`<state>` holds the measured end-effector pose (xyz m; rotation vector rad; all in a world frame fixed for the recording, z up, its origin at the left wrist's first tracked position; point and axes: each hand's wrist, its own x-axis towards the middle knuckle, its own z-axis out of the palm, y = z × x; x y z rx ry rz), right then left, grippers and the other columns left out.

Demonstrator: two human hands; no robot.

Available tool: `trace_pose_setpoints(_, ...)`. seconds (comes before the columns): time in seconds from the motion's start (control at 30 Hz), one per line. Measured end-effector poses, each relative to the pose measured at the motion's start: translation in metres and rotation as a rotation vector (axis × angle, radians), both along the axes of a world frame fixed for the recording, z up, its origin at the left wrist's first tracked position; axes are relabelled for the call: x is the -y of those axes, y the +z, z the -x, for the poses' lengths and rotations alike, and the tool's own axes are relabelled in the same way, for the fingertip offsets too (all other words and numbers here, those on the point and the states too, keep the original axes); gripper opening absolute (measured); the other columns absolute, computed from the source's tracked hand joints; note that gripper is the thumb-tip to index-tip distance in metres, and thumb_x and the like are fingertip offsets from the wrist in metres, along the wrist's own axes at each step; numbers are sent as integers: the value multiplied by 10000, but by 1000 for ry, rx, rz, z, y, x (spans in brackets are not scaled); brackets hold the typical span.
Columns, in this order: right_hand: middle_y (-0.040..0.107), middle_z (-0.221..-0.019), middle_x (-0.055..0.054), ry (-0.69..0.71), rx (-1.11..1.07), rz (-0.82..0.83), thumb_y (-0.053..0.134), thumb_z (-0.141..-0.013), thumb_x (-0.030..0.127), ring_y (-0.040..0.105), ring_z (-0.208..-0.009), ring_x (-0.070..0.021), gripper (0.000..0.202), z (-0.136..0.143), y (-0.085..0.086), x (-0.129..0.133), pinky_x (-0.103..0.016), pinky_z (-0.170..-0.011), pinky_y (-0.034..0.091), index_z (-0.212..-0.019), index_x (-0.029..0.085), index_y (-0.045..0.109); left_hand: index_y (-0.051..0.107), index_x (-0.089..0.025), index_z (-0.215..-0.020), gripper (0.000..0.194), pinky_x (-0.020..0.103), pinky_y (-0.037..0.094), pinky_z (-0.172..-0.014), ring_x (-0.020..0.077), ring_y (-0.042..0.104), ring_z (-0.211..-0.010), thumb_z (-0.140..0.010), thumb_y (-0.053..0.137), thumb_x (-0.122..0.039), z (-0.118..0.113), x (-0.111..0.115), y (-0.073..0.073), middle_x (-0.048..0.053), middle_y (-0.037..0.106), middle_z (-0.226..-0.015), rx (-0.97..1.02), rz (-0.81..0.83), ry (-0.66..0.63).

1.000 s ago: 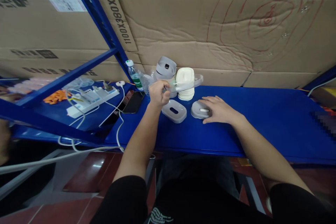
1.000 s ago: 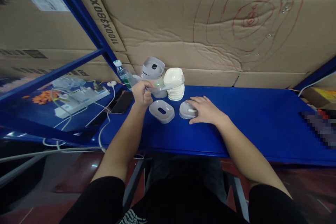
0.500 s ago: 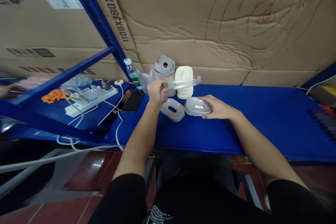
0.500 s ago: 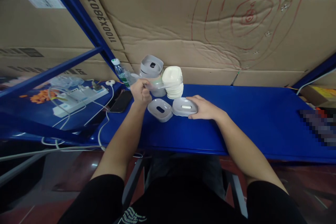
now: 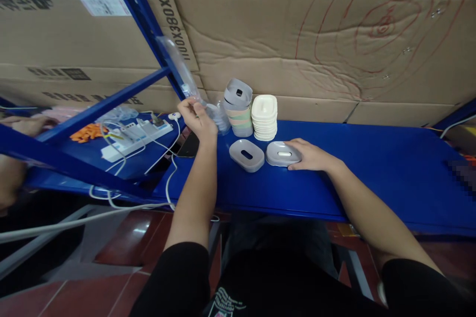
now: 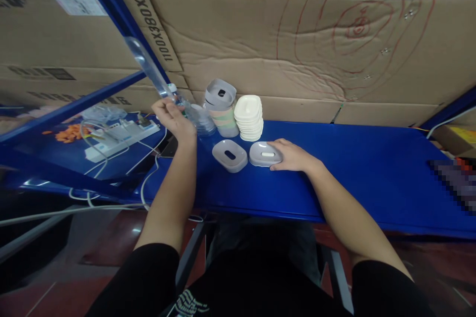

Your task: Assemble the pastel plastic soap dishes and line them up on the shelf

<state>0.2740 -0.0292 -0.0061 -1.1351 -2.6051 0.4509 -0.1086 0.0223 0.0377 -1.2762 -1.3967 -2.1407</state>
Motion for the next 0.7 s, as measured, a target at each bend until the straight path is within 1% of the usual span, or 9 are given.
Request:
trace_pose_setpoints(0.07,574,-1511,-174,0,-8,-1,847,-738,628,599,-1353,-406,998,0,0,0,-580,-1118,504,-1586,231,501,539,-214,-1114,439,343,541,-919,183,661,-941,-1084,357,-613,4,0,-1,60,624,-1049,-2,81,33)
trace_pose_setpoints(0.17,575,-1515,-170,7,-13,-6,842,-743,637,606,-1347,-405,995,-1,-1,0,-583,-1104,515,-1589,242,498,569,-207,-1085,334,368,524,-966,195,652,-951,-1028,556,-536,11,-1,-2,59,629,-1066,-2,172,56)
trace_pose_setpoints(0.27,572,-1522,-162,11,-12,-14,837,-744,651,605,-1351,-400,1002,-2,-3,-1,-584,-1101,520,-1597,257,488,613,-207,-1065,318,466,475,-1078,251,653,-1030,-930,717,-476,16,-3,-3,75,653,-1080,-6,264,115)
trace_pose_setpoints(0.33,572,-1527,-155,13,-13,-18,832,-749,655,605,-1352,-398,999,-2,-3,-2,-585,-1106,518,-1601,268,481,646,-210,-1105,349,542,419,-1143,299,647,-1117,-876,779,-438,18,-3,-5,95,674,-1125,-13,318,139)
trace_pose_setpoints(0.4,571,-1530,-154,14,-12,-18,832,-755,650,604,-1355,-397,995,-1,-3,-1,-581,-1114,515,-1602,266,480,667,-212,-1194,415,596,374,-1178,343,626,-1212,-852,802,-404,19,-3,-7,125,685,-1196,-37,352,129)
trace_pose_setpoints(0.53,567,-1529,-164,6,0,-11,840,-753,639,593,-1369,-396,996,-1,-3,-1,-566,-1112,519,-1599,250,486,640,-203,-1374,559,632,327,-1216,390,569,-1348,-864,781,-383,21,-4,-11,180,668,-1349,-118,394,63)
trace_pose_setpoints(0.6,567,-1526,-163,6,-6,-13,840,-754,637,590,-1369,-397,993,-1,-3,-1,-574,-1104,522,-1600,259,484,636,-206,-1397,575,626,312,-1235,391,552,-1382,-869,773,-388,22,-6,-12,188,652,-1408,-137,393,26)
trace_pose_setpoints(0.7,568,-1528,-160,18,-24,-11,839,-757,635,588,-1368,-400,986,-1,-4,-1,-588,-1104,516,-1599,266,483,656,-217,-1376,543,579,316,-1257,366,539,-1414,-866,772,-363,23,-9,-12,175,637,-1457,-141,362,-36)
